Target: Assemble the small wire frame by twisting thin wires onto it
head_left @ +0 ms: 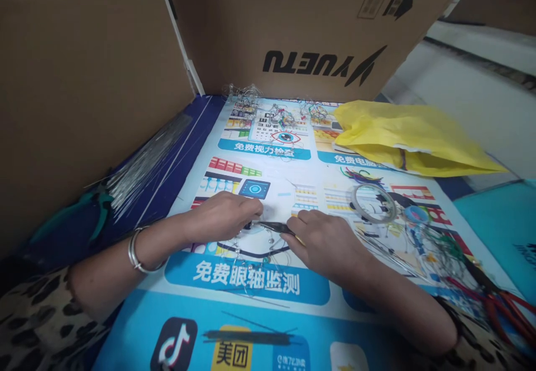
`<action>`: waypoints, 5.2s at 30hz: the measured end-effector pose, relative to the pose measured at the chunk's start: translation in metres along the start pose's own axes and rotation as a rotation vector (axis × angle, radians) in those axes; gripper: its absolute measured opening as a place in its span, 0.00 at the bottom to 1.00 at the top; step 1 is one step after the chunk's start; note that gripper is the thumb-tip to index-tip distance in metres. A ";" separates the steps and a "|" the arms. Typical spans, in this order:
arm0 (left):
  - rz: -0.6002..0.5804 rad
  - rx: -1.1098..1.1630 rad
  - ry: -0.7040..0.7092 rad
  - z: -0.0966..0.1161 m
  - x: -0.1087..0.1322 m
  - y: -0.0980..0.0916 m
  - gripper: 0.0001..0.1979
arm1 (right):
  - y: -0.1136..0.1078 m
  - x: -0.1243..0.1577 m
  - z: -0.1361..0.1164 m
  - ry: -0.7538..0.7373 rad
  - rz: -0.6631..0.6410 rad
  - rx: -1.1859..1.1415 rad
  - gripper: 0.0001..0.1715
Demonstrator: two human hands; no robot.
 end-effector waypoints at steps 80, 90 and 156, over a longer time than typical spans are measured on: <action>0.160 -0.034 -0.648 -0.139 -0.099 -0.012 0.36 | 0.003 -0.004 0.017 0.110 0.260 -0.053 0.14; 0.214 -0.016 -0.295 -0.079 -0.111 -0.024 0.30 | 0.009 -0.006 0.020 0.047 0.274 -0.134 0.12; -0.070 0.054 -0.203 0.109 0.090 -0.013 0.18 | 0.016 -0.007 0.028 -0.063 0.226 -0.070 0.19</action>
Point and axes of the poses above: each hand's wrist, its own x-axis away from the middle knuckle, its own y-axis out of the palm, z = x × y, the point moved 5 cm from there along -x, towards the middle knuckle, and after that the axes turned 10 degrees about -y, right-handed, at the moved point
